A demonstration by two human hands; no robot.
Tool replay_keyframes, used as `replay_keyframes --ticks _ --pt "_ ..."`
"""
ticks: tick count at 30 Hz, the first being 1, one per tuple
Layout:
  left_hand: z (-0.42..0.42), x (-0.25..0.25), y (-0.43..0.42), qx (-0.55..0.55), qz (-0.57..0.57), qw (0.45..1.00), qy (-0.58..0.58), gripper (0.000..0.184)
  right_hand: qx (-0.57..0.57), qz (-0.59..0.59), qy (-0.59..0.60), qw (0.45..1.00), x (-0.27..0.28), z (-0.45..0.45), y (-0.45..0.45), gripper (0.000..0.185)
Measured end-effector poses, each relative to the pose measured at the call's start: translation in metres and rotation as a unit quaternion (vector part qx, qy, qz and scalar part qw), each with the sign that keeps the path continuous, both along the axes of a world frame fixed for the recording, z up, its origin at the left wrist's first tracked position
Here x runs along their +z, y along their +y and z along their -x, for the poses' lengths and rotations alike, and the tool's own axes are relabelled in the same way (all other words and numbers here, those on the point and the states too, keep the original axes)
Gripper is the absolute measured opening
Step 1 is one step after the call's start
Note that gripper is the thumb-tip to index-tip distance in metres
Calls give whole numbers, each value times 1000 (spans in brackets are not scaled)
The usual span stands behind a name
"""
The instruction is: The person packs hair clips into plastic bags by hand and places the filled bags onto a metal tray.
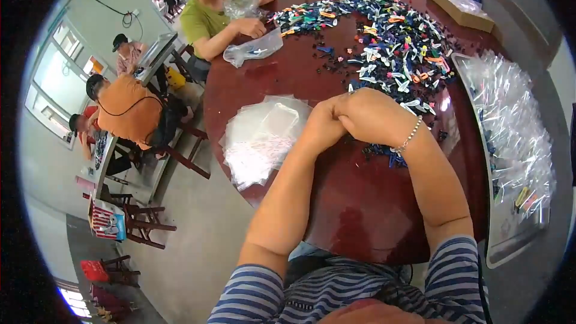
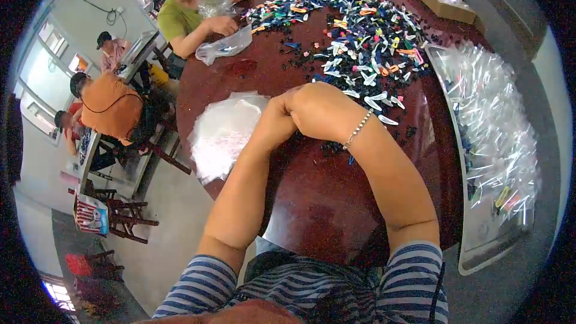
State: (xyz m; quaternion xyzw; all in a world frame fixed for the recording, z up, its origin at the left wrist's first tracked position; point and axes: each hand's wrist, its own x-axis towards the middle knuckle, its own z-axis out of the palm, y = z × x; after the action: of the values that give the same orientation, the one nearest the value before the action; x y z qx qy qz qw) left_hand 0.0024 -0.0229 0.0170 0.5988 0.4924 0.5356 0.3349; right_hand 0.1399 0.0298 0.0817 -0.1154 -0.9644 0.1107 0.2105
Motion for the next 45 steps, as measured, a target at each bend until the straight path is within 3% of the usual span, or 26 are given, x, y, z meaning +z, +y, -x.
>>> replay_keyframes --ticks 30,36,39,41,45 --pt "2 -9 5 15 -22 999 18 26 -10 12 -23 1000 -4 2 3 15" --pt "4 -10 5 13 -20 1000 -18 24 0 56 28 998 12 -5 4 15" --pt "4 -2 3 81 5 995 -61 24 -48 50 60 996 12 -4 6 19" --pt "4 -1 4 79 73 975 -195 27 -56 29 76 995 17 -7 4 23" --pt "6 0 4 76 89 980 -160 26 -132 9 102 986 13 -15 19 39"
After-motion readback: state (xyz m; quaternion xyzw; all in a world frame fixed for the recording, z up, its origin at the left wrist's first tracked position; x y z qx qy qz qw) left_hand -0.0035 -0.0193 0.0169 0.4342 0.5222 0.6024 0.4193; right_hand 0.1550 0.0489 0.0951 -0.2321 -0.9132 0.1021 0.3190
